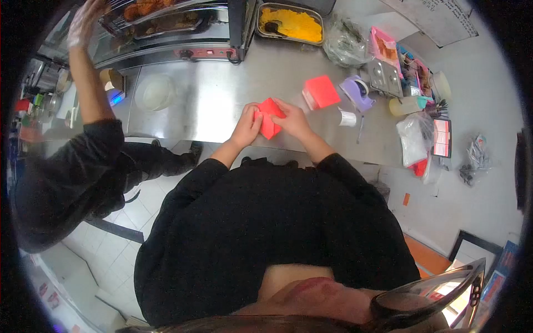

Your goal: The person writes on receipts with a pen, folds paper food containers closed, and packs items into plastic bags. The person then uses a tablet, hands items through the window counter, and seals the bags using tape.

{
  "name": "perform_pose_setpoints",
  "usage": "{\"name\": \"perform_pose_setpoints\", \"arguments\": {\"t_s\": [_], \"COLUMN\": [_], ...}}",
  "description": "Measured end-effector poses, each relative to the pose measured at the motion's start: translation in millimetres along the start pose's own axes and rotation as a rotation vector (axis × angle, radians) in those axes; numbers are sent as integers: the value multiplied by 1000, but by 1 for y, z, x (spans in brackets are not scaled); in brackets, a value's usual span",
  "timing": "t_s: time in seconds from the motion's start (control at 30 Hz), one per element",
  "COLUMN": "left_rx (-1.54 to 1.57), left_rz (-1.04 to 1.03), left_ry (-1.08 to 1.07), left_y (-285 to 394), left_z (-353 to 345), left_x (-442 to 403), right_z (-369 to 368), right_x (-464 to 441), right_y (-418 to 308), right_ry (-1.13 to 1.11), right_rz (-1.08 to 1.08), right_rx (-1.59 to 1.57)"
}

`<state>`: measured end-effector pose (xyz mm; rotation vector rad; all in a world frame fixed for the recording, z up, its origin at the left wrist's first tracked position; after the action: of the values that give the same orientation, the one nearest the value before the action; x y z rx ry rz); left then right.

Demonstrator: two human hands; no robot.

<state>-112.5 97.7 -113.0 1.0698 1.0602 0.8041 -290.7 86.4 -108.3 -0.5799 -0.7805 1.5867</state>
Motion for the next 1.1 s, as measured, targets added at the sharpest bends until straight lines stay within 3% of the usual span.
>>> {"name": "perform_pose_setpoints", "arguments": {"t_s": [0.1, 0.2, 0.3, 0.4, 0.5, 0.8, 1.0, 1.1], "left_rx": [40, 98, 155, 35, -45, -134, -157, -212], "left_rz": [16, 49, 83, 50, 73, 52, -8, 94], "left_ry": [22, 48, 59, 99, 129, 135, 194, 215], "left_y": [-5, -9, -12, -11, -4, 5, -4, -2], "left_z": [-1, -1, -2, -7, -9, -11, -17, -22], "left_x": [0, 0, -1, -5, -10, -16, -15, -16], "right_z": [2, 4, 22, 7, -3, -2, -3, 0], "right_x": [-1, -2, 9, 20, 28, 32, 32, 34], "right_y": [4, 8, -27, -26, -26, -25, -24, -23], "right_ry": [-68, -114, -167, 79, 92, 100, -27, -78], "right_rz": [-6, -147, -91, 237, 305, 323, 377, 381], "right_rx": [-34, -201, 71, 196, 383, 363, 442, 454]}}
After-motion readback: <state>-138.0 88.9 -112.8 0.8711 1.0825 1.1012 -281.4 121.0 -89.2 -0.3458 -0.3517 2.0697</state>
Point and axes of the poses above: each hand's wrist, its own x-axis away from the middle knuckle, its own z-axis out of the back of the hand, y = z × x, the point moved 5 cm from there along -x, towards the middle knuckle, and after that the axes turned 15 degrees about x, right-handed, at the moved point
